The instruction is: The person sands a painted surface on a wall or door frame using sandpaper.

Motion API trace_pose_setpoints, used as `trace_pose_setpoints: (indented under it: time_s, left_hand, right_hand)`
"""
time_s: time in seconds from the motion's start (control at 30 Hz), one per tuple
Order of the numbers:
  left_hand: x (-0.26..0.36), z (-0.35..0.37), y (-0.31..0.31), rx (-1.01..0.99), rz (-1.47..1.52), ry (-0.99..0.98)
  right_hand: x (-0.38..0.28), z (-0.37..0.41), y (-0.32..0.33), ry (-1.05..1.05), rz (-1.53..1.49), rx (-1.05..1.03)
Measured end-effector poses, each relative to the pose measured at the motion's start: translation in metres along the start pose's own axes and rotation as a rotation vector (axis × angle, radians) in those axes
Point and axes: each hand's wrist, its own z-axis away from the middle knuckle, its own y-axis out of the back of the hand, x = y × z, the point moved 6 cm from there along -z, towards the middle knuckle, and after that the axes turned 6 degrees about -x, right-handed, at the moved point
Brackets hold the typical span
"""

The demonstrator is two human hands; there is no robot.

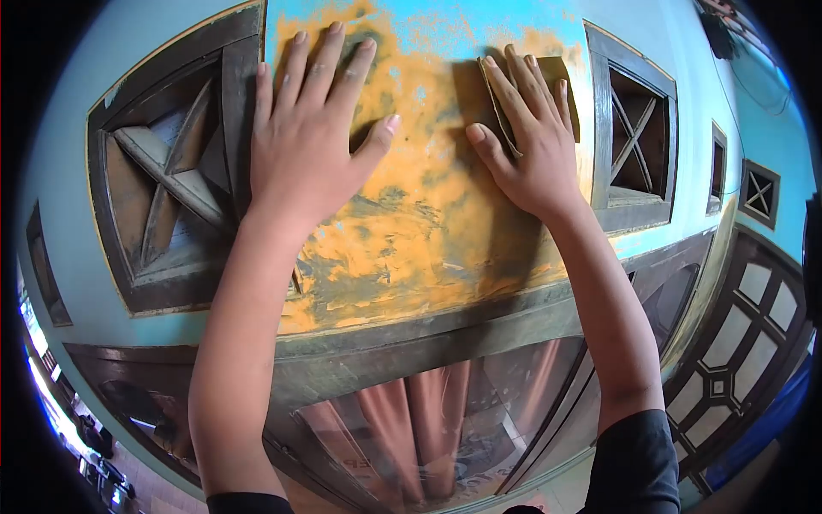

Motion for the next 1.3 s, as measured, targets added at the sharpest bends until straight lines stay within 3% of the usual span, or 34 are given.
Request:
trace_pose_setpoints:
  time_s: [0.13,0.23,0.33,0.4,0.47,0.6,0.67,0.73,0.8,0.87,1.0,1.07,1.17,1.2,1.3]
  left_hand:
    - [0.001,0.002,0.001,0.028,-0.009,-0.022]
    - [0.000,0.002,0.001,0.019,-0.007,-0.023]
    - [0.000,0.002,0.000,0.012,-0.009,-0.024]
    - [0.000,0.003,0.000,0.016,-0.008,-0.024]
    - [-0.001,0.002,0.001,0.019,-0.010,-0.023]
    - [0.000,0.002,0.002,0.017,-0.013,-0.019]
    - [0.001,0.003,0.001,0.017,-0.011,-0.022]
    - [0.000,0.003,0.001,0.026,-0.002,-0.023]
    - [-0.002,0.003,0.000,-0.009,0.006,-0.014]
    - [-0.003,0.002,0.001,-0.031,0.003,-0.012]
    - [-0.001,0.003,0.000,-0.037,-0.001,-0.009]
    - [-0.002,0.002,0.001,-0.035,-0.001,-0.010]
    - [0.000,0.003,0.000,-0.027,-0.011,-0.016]
    - [0.001,0.002,0.001,-0.014,-0.023,-0.022]
    - [0.002,0.001,0.002,-0.009,-0.042,-0.031]
  right_hand:
    - [-0.015,0.009,-0.003,-0.031,0.011,-0.051]
    - [-0.064,0.039,-0.011,0.259,-0.044,-0.348]
    - [-0.039,0.026,-0.003,0.213,0.092,-0.326]
    - [-0.001,0.005,0.001,0.006,0.048,-0.145]
    - [-0.007,0.010,0.000,-0.031,0.063,-0.080]
    - [-0.071,0.048,-0.012,0.326,-0.038,-0.439]
    - [-0.052,0.038,-0.007,0.281,0.035,-0.402]
    - [-0.010,0.014,-0.001,0.090,0.092,-0.199]
    - [0.025,-0.008,0.002,-0.094,-0.035,-0.016]
    - [0.017,-0.010,-0.001,-0.060,0.065,0.021]
    - [-0.058,0.028,-0.010,0.296,-0.019,-0.355]
    - [-0.033,0.022,-0.003,0.270,0.051,-0.317]
    - [0.033,-0.007,0.002,0.061,0.031,-0.040]
    - [0.036,-0.011,0.002,0.015,-0.013,-0.038]
    - [-0.009,-0.007,-0.001,0.150,0.021,-0.134]
